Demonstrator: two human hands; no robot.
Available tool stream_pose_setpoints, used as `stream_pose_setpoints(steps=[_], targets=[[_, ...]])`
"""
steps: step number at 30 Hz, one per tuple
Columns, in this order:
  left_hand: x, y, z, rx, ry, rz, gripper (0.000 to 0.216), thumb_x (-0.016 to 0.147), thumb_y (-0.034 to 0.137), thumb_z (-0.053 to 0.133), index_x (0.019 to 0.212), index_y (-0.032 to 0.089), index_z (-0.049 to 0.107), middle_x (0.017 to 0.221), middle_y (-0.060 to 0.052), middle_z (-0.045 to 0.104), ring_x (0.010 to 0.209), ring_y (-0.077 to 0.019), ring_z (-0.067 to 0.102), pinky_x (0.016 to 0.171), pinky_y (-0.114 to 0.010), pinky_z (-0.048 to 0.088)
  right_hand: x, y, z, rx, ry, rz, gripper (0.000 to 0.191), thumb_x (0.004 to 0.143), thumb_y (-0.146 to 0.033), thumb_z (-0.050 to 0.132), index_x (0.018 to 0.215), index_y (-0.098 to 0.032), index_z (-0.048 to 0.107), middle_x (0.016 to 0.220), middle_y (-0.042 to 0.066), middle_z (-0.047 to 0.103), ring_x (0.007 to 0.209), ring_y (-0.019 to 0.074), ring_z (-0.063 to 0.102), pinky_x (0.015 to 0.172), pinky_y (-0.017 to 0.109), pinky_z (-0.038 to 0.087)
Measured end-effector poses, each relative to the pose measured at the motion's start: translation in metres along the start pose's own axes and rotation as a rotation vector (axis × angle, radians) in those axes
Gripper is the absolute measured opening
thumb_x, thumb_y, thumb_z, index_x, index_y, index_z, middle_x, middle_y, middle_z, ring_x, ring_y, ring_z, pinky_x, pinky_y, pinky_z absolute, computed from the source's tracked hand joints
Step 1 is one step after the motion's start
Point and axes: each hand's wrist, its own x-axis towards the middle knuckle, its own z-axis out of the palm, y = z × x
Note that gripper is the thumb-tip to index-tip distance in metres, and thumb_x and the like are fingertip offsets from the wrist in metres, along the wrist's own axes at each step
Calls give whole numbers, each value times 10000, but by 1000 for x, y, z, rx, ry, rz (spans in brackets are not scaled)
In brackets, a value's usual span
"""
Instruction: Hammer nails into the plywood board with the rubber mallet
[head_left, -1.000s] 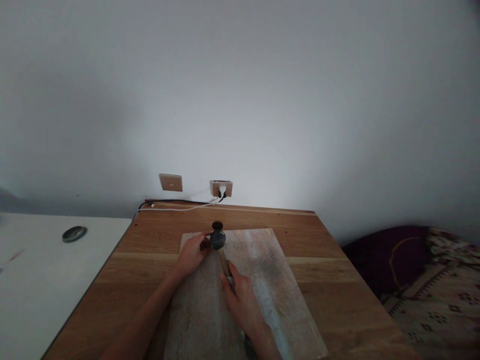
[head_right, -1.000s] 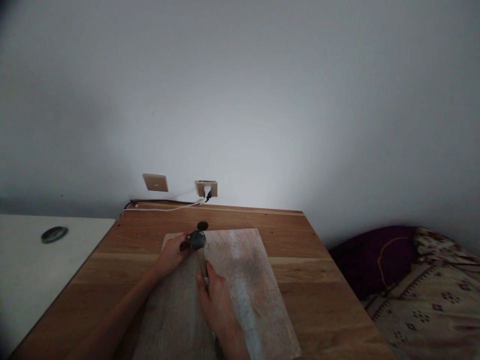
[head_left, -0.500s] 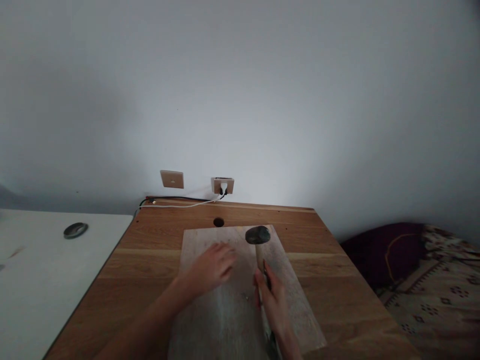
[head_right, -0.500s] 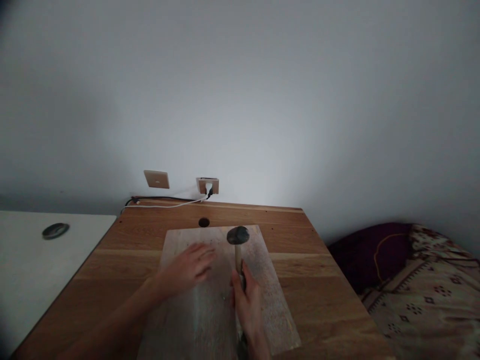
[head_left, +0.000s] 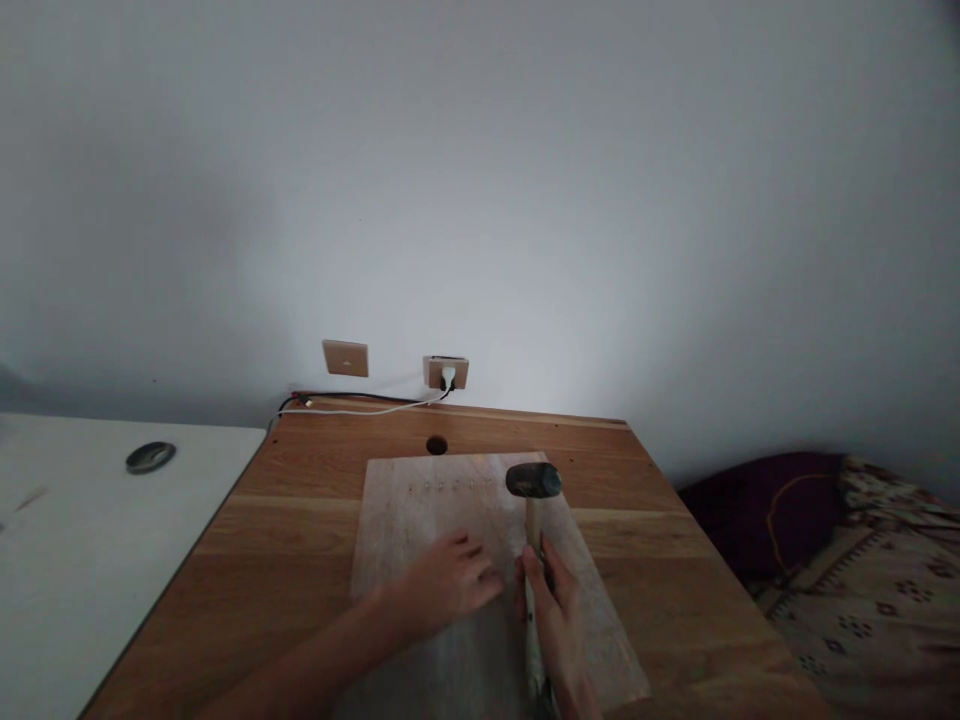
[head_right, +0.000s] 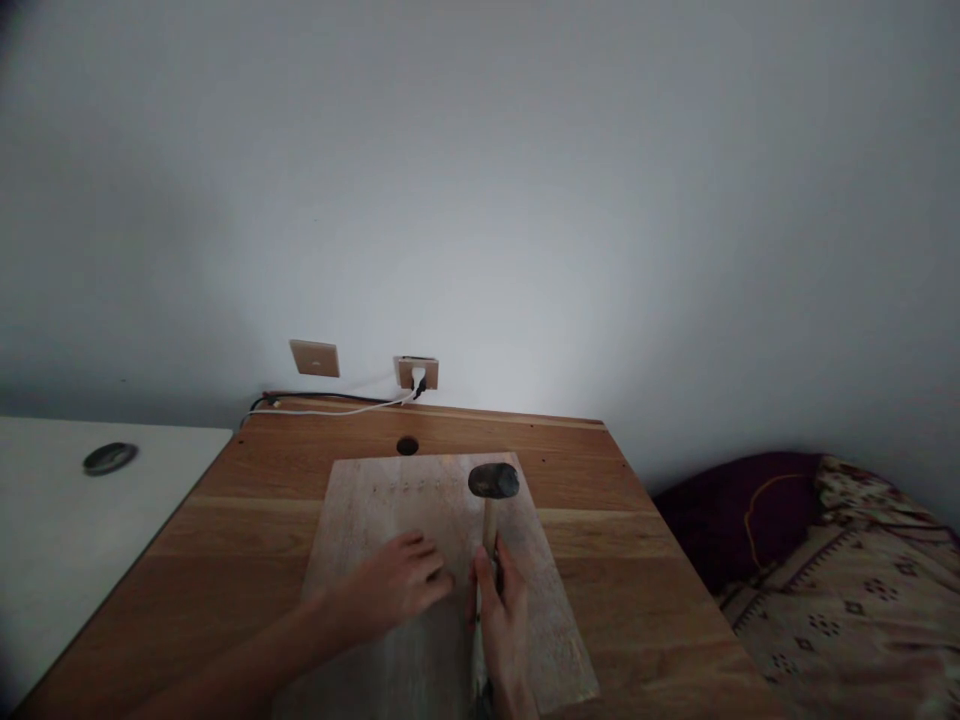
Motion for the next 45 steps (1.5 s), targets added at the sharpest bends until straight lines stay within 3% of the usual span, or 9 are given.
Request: stream_pose_setpoints(steps=[3,6,9,14,24,30,36,39,45], targets=[[-22,-43,-7,-163,-6,-328,112,918,185,625,986,216,708,931,-42,725,913,-208,674,835,-339,498,-3,-1,10,24,-42,17,539,823,-735,643,808,-198,607,569,-50,518,395,104,437,346,224,372],[-46,-82,-7,-348,110,-732,228,919,144,552,1040,218,731,1030,-50,747,975,-197,682,895,-326,518,-6,-2,19,24,-90,16,528,847,-729,620,814,-201,607,579,-47,522,400,98,425,344,214,376],[-59,-100,-3,-462,181,-893,205,898,163,571,998,208,744,1030,-55,756,951,-198,692,912,-332,536,-9,-1,27,20,-148,15,515,862,-720,606,812,-208,592,592,-51,511,399,96,418,332,211,373],[-64,-100,7,-531,189,-947,190,882,173,590,977,214,750,981,-45,765,864,-189,702,871,-328,554,-12,3,35,11,-192,15,476,900,-683,586,865,-208,585,625,-61,496,438,101,434,353,206,395],[-67,-98,11,-504,179,-872,175,870,175,610,929,220,768,1007,-61,761,982,-219,699,929,-350,542,-12,7,43,-39,-232,22,499,934,-647,550,1063,-171,619,681,-48,540,458,112,473,374,218,409],[-68,-99,11,-586,185,-965,257,878,232,623,1117,234,717,1010,-47,792,907,-216,727,913,-359,545,-12,-4,62,-177,-373,-45,469,982,-574,491,1134,-158,644,589,-58,538,383,99,454,359,200,362],[-65,-98,7,-688,160,-1017,284,863,198,632,1143,238,660,1017,-37,800,900,-212,745,854,-329,548,-14,-7,84,-210,-425,-97,562,1005,-557,443,1368,-149,579,638,-27,599,400,112,505,384,203,392],[-65,-98,7,-666,161,-1025,332,835,137,629,1155,222,657,1064,-57,796,968,-223,744,877,-327,540,-13,-7,88,-229,-443,-126,557,977,-578,486,1334,-173,625,636,-7,620,420,137,533,390,219,410],[-67,-98,10,-612,178,-995,399,807,78,608,1189,185,653,1088,-87,788,1021,-250,730,914,-363,529,-15,-11,90,-169,-356,-159,500,892,-598,607,1194,-214,710,581,-16,603,449,160,548,414,238,443]])
